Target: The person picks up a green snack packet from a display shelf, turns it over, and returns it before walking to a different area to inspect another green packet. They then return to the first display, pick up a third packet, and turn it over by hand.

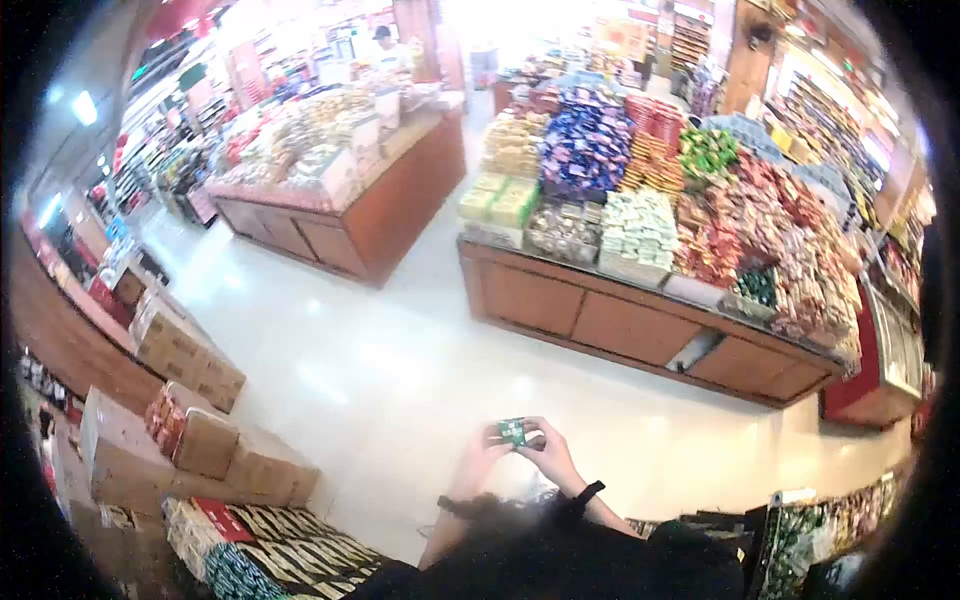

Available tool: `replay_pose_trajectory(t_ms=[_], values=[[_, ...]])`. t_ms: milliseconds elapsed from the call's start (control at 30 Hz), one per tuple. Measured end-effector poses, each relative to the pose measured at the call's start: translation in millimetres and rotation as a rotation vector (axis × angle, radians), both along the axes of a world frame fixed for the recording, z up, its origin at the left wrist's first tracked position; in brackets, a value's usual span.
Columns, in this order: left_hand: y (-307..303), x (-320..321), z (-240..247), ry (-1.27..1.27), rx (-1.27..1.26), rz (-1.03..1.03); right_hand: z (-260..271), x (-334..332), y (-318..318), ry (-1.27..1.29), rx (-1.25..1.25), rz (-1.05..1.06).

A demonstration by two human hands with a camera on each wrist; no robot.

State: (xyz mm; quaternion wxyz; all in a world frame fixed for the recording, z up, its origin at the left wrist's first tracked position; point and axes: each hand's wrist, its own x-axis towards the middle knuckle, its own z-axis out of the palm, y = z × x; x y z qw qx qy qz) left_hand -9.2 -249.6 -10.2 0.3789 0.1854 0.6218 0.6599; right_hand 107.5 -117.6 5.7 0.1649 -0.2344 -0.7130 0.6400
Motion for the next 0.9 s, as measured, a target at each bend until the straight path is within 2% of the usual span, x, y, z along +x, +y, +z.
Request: replay_pose_trajectory(t_ms=[100,200,267,433,467,567,700,900], values=[[75,15,-33,-0.087,0.067,-0.139,-14,39,62,-0.006,0.042,-0.108],[142,31,-30,-0.101,0.04,-0.311,2,72,105,-0.01,0.052,-0.254],[181,43,-29,-0.081,0.027,-0.422,-17,94,133,-0.024,0.022,-0.355],[263,73,-43,-0.07,-0.013,-0.638,-21,136,173,-0.02,-0.088,-0.592],[276,79,-13,-0.126,-0.041,-0.676,-19,142,182,0.015,-0.106,-0.623],[323,87,-38,-0.115,-0.056,-0.822,-30,154,209,-0.056,-0.129,-0.728],[383,97,-58,-0.103,-0.049,-0.886,-44,166,256,-0.032,-0.161,-0.777],[496,109,-59,-0.111,-0.022,-0.98,-30,170,345,-0.082,-0.074,-0.903]])
